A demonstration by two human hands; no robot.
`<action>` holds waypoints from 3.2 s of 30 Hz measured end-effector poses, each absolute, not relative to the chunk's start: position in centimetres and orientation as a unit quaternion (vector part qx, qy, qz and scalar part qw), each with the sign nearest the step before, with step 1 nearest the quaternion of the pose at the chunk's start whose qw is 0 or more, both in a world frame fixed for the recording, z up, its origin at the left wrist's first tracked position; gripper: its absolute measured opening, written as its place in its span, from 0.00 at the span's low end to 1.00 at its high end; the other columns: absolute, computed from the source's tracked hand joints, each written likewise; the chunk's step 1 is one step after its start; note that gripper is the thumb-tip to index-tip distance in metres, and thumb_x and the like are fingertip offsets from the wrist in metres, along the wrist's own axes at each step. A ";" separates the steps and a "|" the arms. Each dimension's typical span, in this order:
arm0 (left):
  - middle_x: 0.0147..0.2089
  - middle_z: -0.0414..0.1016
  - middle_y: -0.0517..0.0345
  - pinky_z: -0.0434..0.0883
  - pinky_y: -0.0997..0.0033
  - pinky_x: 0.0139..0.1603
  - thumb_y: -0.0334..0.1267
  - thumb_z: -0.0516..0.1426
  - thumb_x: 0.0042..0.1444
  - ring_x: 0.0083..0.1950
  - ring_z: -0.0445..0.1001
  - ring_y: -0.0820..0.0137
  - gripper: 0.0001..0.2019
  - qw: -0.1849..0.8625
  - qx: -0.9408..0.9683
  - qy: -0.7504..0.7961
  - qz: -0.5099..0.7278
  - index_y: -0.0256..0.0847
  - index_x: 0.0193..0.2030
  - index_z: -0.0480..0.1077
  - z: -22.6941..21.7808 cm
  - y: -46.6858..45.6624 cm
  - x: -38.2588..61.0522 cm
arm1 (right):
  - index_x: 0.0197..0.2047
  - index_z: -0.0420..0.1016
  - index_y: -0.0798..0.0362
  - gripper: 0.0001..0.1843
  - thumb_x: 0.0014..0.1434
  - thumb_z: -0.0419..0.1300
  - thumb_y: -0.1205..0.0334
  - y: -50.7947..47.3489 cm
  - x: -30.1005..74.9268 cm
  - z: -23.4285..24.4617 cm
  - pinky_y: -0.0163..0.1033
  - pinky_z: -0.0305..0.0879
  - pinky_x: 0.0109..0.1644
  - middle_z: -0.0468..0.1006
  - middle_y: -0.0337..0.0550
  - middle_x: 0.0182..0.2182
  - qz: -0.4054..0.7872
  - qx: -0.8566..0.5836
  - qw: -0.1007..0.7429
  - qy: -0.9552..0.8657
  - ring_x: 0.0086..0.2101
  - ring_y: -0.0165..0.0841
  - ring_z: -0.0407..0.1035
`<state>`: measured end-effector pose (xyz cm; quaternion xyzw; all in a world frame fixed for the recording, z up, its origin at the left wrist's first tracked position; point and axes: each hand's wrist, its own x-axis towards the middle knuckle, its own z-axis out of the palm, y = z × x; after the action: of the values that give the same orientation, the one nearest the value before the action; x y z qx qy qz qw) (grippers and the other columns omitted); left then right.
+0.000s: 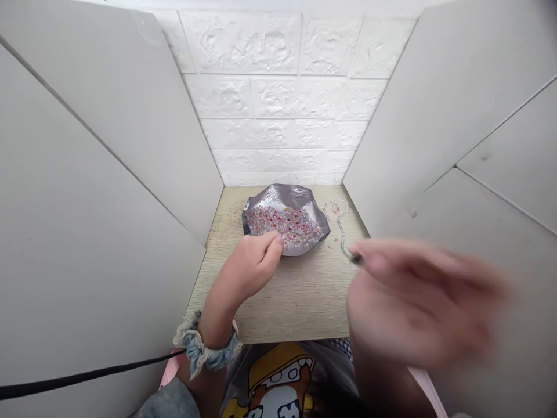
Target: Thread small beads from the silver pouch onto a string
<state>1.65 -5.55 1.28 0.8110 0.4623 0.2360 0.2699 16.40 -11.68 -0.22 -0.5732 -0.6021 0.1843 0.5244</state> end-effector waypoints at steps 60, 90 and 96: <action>0.41 0.69 0.54 0.66 0.72 0.39 0.44 0.39 0.58 0.39 0.68 0.72 0.18 0.318 0.707 0.382 0.503 0.39 0.43 0.65 -0.7 -0.4 2.7 | 0.29 0.68 0.53 0.15 0.57 0.43 0.58 -2.5 16.0 1.2 0.36 0.58 0.36 0.72 0.39 0.31 0.376 -0.451 0.220 -0.779 0.32 0.28 0.64; 0.22 0.61 0.62 0.55 0.78 0.24 0.49 0.48 0.50 0.24 0.57 0.78 0.17 0.399 0.730 0.432 0.349 0.36 0.26 0.66 -0.7 0.0 2.7 | 0.30 0.72 0.54 0.10 0.49 0.54 0.58 -2.0 17.6 -0.8 0.33 0.57 0.30 0.72 0.40 0.28 0.273 -0.530 0.458 -0.659 0.26 0.27 0.62; 0.28 0.71 0.59 0.60 0.75 0.30 0.47 0.49 0.49 0.31 0.65 0.73 0.16 0.363 0.730 0.463 0.349 0.37 0.30 0.72 -0.8 0.3 2.6 | 0.30 0.72 0.52 0.11 0.49 0.53 0.56 -1.9 18.3 -0.8 0.35 0.58 0.34 0.73 0.39 0.29 0.278 -0.547 0.397 -0.682 0.29 0.28 0.63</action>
<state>2.60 0.28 -0.78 0.7297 0.4628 0.3494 0.3625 18.30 -1.94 -0.78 -0.5472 -0.6824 0.2785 0.3965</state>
